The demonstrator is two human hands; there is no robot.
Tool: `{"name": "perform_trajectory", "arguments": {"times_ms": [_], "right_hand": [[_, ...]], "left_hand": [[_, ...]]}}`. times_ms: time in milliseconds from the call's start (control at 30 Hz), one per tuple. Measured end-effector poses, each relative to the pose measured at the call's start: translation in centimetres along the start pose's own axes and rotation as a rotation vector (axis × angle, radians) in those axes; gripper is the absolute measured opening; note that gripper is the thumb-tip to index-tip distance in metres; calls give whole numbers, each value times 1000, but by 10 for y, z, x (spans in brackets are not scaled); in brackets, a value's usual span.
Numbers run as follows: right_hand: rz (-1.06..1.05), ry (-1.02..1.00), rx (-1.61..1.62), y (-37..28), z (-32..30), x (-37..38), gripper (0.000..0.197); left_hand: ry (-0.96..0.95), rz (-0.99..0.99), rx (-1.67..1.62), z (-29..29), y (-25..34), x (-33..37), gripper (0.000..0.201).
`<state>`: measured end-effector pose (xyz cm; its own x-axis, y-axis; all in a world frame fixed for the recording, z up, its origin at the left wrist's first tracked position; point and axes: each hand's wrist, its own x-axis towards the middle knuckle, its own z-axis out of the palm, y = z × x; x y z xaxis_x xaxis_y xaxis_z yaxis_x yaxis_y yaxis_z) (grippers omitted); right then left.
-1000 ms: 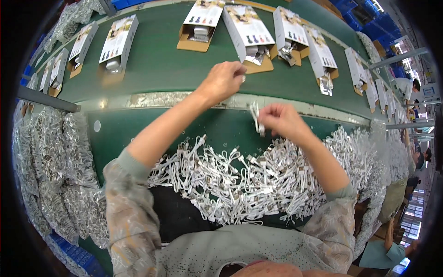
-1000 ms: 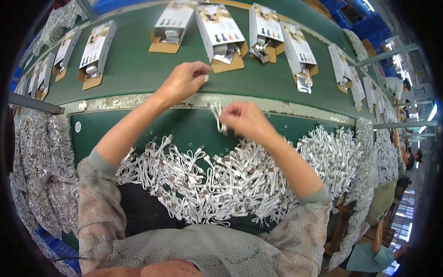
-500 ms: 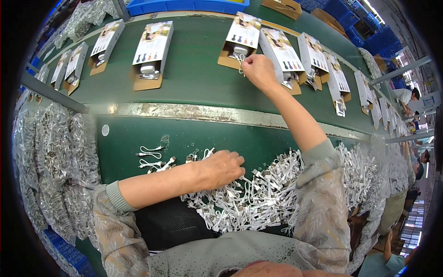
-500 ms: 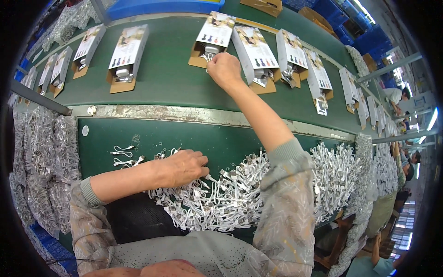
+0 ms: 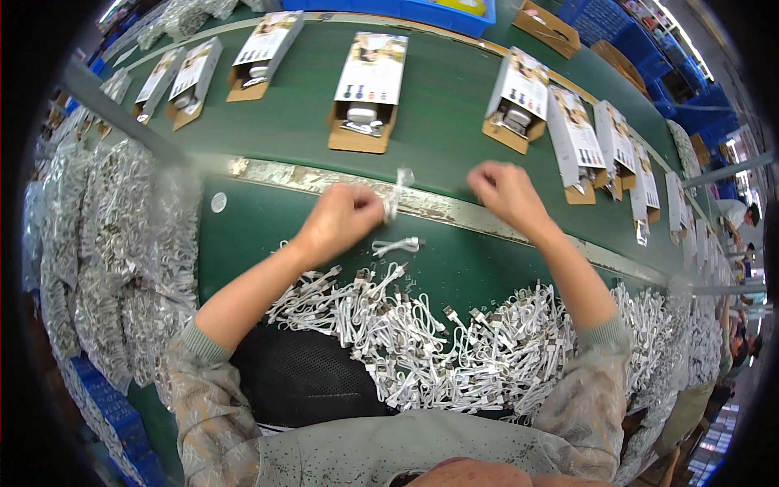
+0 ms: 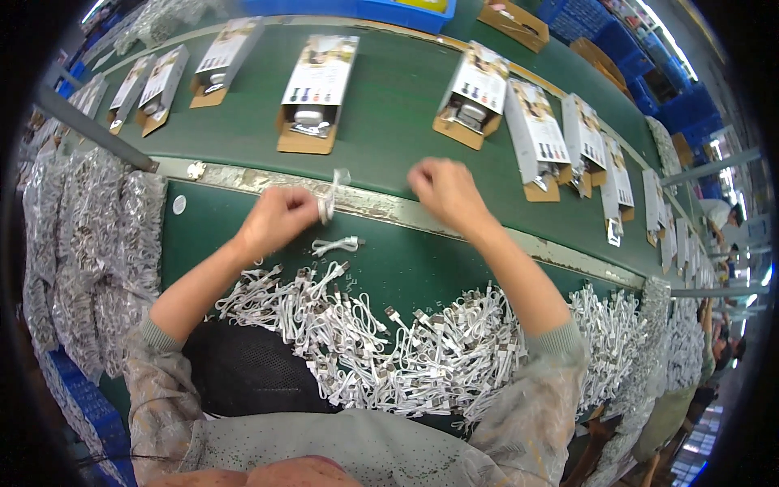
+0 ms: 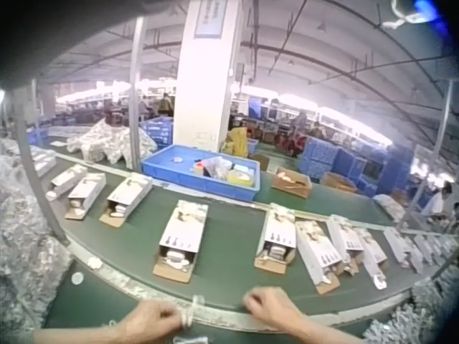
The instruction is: The person packs small white cables into cardboard boxes on a moving conveyor belt by hand.
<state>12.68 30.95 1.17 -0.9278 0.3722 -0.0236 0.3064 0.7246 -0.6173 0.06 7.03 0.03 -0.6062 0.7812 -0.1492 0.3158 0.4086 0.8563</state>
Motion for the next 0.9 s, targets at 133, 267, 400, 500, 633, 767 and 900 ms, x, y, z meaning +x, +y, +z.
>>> {"name": "perform_trajectory", "arguments": {"times_ms": [133, 267, 400, 500, 633, 767, 900], "right_hand": [[84, -446, 211, -37, 4, -64, 26], [-87, -398, 204, -52, 28, -82, 28], [-299, -81, 44, -48, 46, -69, 27], [-265, 3, 34, -36, 58, -55, 25], [-281, -61, -11, -28, 65, -46, 16], [-260, -13, 35, -40, 62, -49, 17], [-432, -93, 73, -63, 54, -62, 27]], "left_hand": [[203, -99, 95, -6, -6, 54, 23], [215, -205, 79, 18, -13, 120, 23], [177, -95, -282, 30, -11, 129, 25], [94, 100, 147, 24, 12, 84, 27], [-114, 169, 489, 14, 13, 10, 23], [-70, 222, 561, 9, -6, -24, 18], [32, 28, 432, -11, -12, -20, 16]]}}
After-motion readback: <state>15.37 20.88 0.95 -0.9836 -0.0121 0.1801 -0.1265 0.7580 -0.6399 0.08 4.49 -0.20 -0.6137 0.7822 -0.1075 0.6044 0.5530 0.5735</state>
